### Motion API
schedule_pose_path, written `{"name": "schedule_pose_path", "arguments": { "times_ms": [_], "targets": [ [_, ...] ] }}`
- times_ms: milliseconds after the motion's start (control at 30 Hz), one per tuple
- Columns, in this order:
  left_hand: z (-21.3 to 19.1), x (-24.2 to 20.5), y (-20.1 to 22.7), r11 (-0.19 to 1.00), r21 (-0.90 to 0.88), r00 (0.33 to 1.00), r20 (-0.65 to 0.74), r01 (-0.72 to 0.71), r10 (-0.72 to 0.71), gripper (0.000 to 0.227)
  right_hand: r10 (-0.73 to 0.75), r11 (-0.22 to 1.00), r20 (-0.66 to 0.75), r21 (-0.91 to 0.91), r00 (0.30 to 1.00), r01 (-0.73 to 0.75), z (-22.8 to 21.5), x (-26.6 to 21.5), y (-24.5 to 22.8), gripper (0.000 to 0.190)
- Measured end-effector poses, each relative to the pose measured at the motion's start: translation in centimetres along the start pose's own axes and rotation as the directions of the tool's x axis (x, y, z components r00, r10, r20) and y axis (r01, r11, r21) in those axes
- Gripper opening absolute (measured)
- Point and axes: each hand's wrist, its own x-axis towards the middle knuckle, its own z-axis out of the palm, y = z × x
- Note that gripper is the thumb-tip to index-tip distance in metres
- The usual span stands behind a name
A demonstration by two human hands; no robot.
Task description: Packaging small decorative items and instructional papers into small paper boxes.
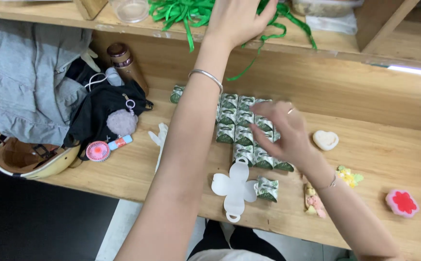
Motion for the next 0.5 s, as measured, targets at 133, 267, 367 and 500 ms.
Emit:
{"name": "schedule_pose_path", "arguments": {
  "times_ms": [133,267,367,500],
  "targets": [
    [-2.1,1.3,1.3,0.997,0.033,0.997,0.044,-0.065,0.064,0.034,-0.228,0.937,-0.243,-0.318,0.943,0.145,-4.1,7.8,2.7,0.022],
    [-1.9,1.2,1.2,0.997,0.077,0.984,0.171,0.032,-0.045,0.035,-0.277,0.885,-0.26,-0.445,0.925,0.14,-4.6,14.5,7.3,0.017],
    [-1.0,0.9,0.7,0.985,0.114,0.966,0.21,0.129,-0.151,0.027,-0.16,0.915,-0.198,-0.398,0.967,0.07,-3.0,17.4,11.7,0.022],
    [0.3,0.3,-0.4,0.976,0.139,0.96,0.203,0.166,-0.192,0.026,-0.092,0.822,-0.157,-0.57,0.983,-0.014,-0.7,18.3,15.4,0.037]
  ]
}}
